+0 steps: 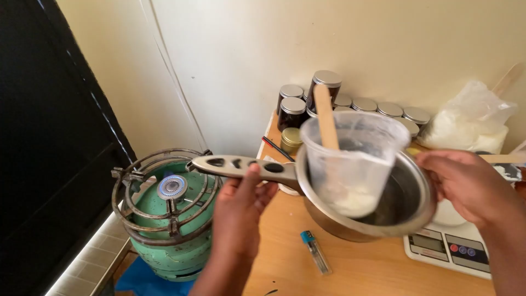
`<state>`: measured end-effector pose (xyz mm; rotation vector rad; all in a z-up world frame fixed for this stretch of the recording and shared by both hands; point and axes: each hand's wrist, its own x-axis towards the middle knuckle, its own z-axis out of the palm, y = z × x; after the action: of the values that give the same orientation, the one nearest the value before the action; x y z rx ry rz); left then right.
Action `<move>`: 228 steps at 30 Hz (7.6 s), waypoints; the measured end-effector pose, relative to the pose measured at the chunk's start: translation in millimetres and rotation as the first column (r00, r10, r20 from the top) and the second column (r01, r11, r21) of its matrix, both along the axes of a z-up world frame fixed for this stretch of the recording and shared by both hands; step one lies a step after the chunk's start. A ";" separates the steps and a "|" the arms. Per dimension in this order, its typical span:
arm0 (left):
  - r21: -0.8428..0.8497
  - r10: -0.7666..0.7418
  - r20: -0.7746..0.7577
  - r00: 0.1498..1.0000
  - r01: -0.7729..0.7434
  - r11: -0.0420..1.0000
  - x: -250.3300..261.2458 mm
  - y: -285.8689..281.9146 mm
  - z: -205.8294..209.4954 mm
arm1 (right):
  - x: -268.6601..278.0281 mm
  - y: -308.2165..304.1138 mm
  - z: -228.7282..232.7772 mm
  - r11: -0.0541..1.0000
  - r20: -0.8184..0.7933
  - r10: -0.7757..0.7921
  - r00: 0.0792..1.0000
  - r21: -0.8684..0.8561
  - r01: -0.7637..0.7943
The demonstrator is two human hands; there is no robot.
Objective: Stirring solid wax or butter in a pitcher using a wooden stick over a double boiler on a gas stove to melt it.
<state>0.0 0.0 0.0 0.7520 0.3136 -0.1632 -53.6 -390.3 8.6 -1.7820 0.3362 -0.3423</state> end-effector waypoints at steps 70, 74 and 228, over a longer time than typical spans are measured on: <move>0.109 0.828 0.112 0.550 -0.835 0.540 133.7 239.6 -139.5 | 342.8 399.8 -112.4 0.923 -0.209 0.337 0.918 -0.120 -0.366; 0.109 0.819 0.116 0.562 -0.827 0.552 135.6 238.0 -137.2 | 338.2 401.1 -108.0 0.922 -0.238 0.341 0.909 -0.105 -0.374; 0.605 0.203 0.788 0.582 -0.793 -0.073 137.1 154.4 -152.2 | 224.4 403.9 -127.8 0.947 0.737 0.187 0.649 -0.310 0.079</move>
<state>137.1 154.4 -152.2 1.8997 0.1775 1.2207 170.8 13.6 -119.2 -1.7721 -0.4118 -1.1179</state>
